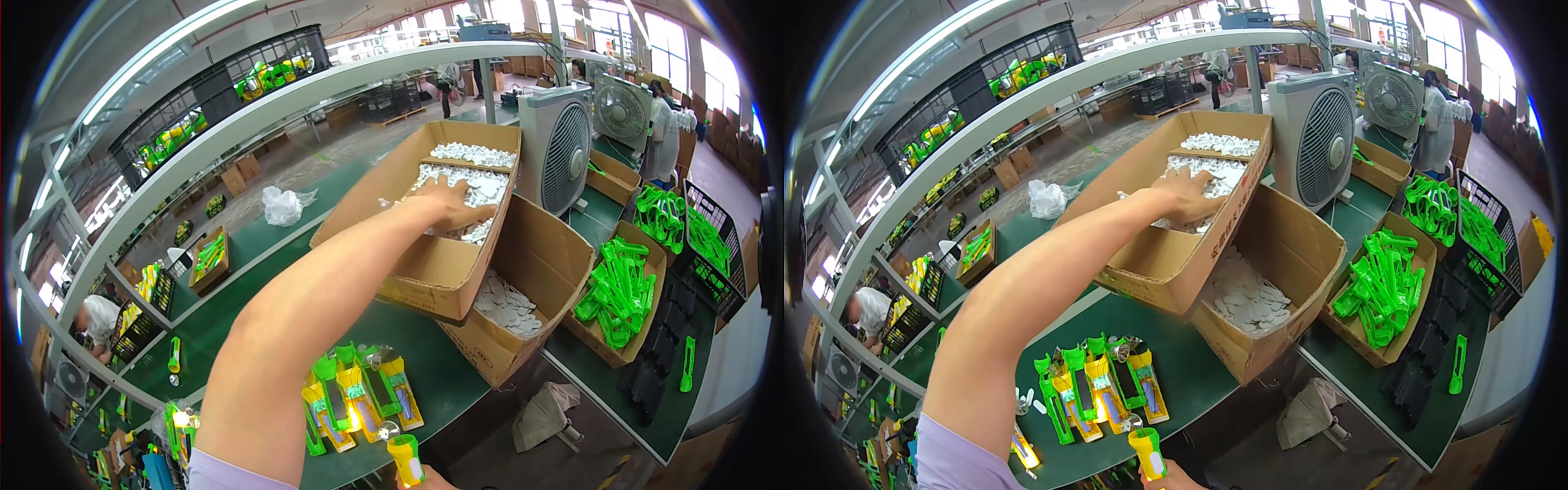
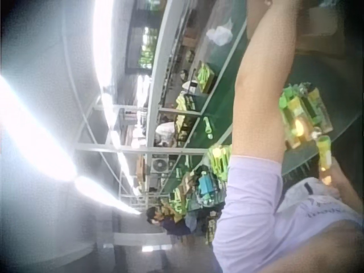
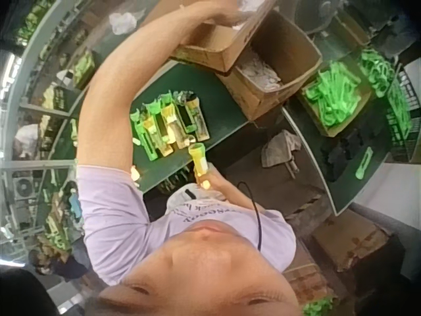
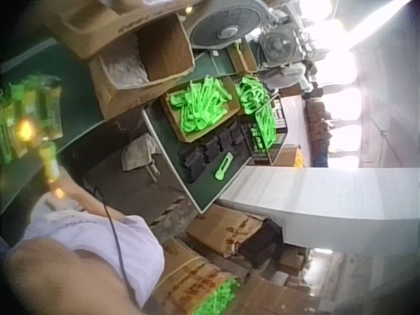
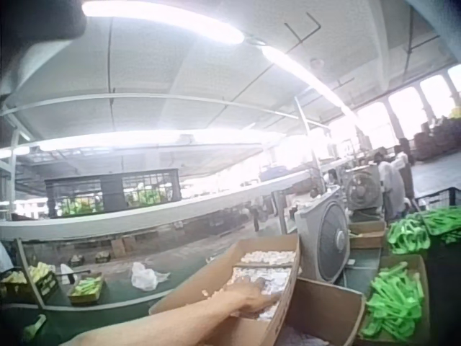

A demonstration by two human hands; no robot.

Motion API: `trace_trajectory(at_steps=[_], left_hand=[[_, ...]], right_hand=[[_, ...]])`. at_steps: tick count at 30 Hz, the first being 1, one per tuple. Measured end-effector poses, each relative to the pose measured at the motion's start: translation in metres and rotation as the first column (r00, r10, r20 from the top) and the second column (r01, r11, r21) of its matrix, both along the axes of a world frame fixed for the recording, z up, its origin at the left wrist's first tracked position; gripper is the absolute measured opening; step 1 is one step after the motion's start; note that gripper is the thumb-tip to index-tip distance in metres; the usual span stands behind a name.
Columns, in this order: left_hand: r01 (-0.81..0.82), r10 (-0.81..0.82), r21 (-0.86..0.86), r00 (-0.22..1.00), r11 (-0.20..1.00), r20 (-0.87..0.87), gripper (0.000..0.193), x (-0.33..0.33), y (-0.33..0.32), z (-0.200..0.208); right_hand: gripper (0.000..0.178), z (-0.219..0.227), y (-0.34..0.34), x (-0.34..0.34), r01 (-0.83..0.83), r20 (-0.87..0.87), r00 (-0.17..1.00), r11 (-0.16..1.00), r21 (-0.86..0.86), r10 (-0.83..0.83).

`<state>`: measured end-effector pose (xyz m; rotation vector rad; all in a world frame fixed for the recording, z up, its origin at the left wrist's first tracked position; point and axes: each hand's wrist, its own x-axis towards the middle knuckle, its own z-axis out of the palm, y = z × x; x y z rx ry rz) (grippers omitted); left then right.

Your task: The person moves cardboard boxes of parts on an assembly line workbench, inserts switch components into flashlight bodies, fits the casing halves together, tests the lights, and places the assembled flashlights onto a conveyor belt.

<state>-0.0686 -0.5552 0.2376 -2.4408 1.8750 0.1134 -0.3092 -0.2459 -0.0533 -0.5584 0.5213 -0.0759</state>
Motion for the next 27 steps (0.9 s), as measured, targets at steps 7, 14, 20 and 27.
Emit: trace_trajectory(at_steps=[7,14,20,27], left_hand=[[0.105,-0.128,-0.109,0.966,0.988,-0.225,0.092,0.006,-0.018,-0.003],[0.246,-0.277,-0.188,0.947,0.951,-0.162,0.046,0.038,-0.029,0.003],[0.282,-0.309,-0.336,0.951,0.899,-0.028,0.040,0.064,-0.040,0.023],[-0.091,-0.001,-0.446,0.980,0.890,-0.201,0.030,0.104,0.083,0.127]], right_hand=[[0.034,-0.009,-0.007,0.001,0.038,-0.024,0.999,0.995,0.088,-0.036],[0.038,0.019,-0.016,0.002,0.035,-0.045,0.998,0.999,0.010,-0.034],[0.037,-0.010,-0.006,-0.003,-0.043,-0.008,0.999,0.998,-0.040,0.043],[0.040,-0.016,-0.008,0.000,-0.230,0.052,0.969,0.959,-0.166,0.242]])
